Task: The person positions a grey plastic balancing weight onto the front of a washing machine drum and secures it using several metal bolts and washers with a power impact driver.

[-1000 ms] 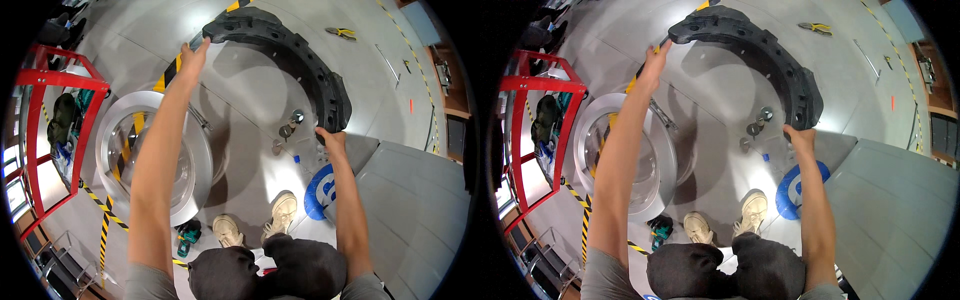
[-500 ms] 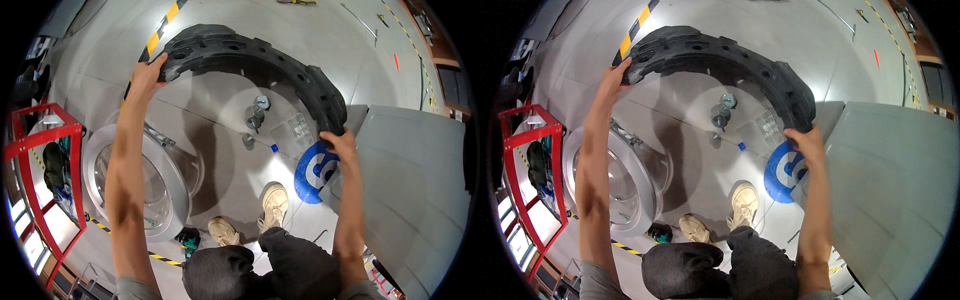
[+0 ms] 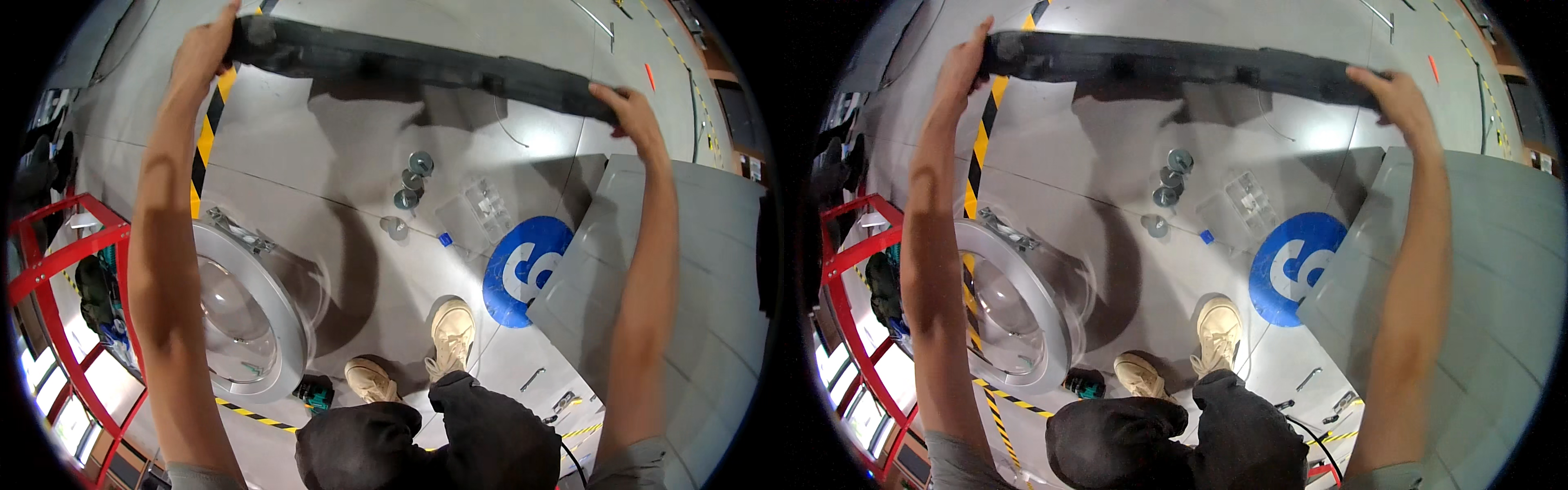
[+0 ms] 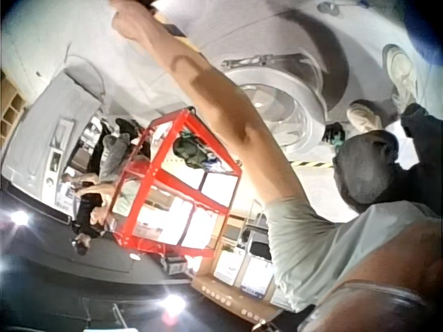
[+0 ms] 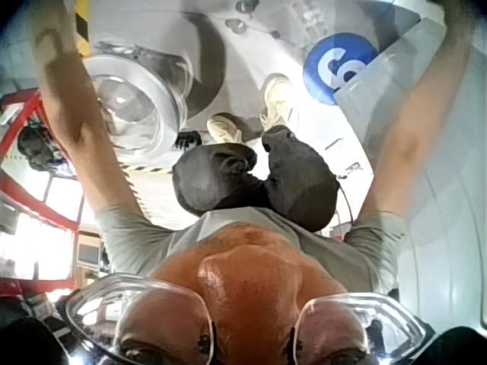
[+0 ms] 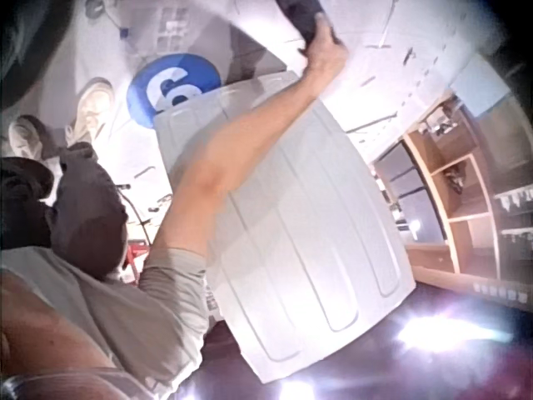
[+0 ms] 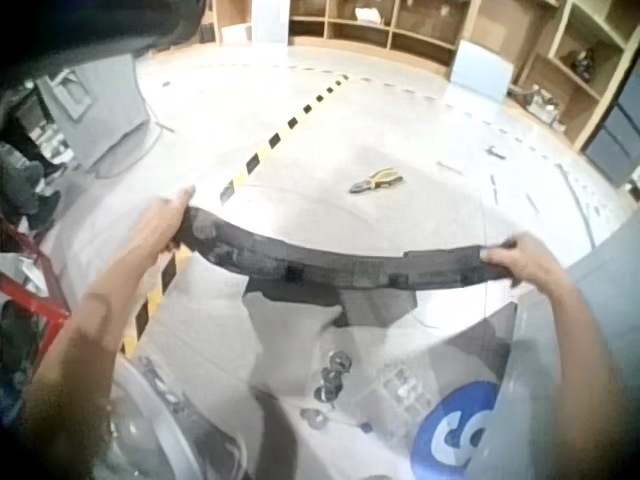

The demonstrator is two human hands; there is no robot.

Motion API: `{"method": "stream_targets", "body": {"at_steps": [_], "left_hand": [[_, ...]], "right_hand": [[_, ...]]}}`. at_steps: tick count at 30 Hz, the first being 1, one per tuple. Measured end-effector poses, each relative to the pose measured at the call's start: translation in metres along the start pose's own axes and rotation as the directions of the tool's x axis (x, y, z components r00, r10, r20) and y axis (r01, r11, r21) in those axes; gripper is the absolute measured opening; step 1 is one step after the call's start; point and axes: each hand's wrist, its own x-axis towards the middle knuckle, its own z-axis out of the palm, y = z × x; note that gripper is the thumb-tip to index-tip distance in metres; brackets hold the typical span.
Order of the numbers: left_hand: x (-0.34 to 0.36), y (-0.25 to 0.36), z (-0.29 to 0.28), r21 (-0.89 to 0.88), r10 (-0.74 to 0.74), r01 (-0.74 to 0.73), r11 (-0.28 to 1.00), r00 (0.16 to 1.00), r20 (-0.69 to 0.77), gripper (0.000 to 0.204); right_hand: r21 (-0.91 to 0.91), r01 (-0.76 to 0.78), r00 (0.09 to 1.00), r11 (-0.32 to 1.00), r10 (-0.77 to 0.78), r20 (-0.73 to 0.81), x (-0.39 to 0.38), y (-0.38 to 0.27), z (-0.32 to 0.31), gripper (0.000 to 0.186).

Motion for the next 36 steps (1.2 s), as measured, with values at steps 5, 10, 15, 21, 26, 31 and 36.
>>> {"method": "stream_targets", "body": {"at_steps": [5,10,15,21,26,31,36], "left_hand": [[0.019,0.021,0.038,-0.278,0.007,-0.084,0.957,0.964,-0.267,0.068],[0.054,0.002,0.055,-0.855,0.094,-0.18,0.486,0.984,-0.154,0.04],[0.042,0.033,0.075,-0.931,0.026,-0.181,0.317,0.983,-0.182,0.033],[0.036,0.03,0.064,-0.902,-0.031,-0.225,0.369,0.967,-0.254,0.026],[0.022,-0.038,0.037,-0.941,-0.105,-0.182,0.286,0.97,-0.22,0.031],[-0.106,-0.052,0.038,-0.875,-0.273,0.001,0.484,0.95,-0.15,0.038],[-0.215,-0.058,-0.038,-0.697,-0.387,0.182,0.694,0.911,-0.147,0.05]], "right_hand": [[0.053,0.076,0.99,0.996,-0.069,-0.12,0.051,0.01,-0.006,0.069],[0.406,0.143,0.984,0.903,-0.084,-0.159,0.084,0.048,0.011,0.07],[0.965,0.229,0.95,-0.127,0.246,-0.193,0.07,0.047,0.065,0.058],[0.955,0.261,0.918,-0.14,0.341,-0.201,0.064,0.022,0.075,0.043],[0.889,0.438,0.844,-0.134,0.402,-0.355,0.035,0.007,0.072,0.039],[0.894,0.39,0.729,0.222,0.52,-0.446,-0.079,0.042,0.07,0.046],[0.911,0.08,0.762,0.404,0.565,-0.317,-0.204,0.042,0.019,0.055]]}}
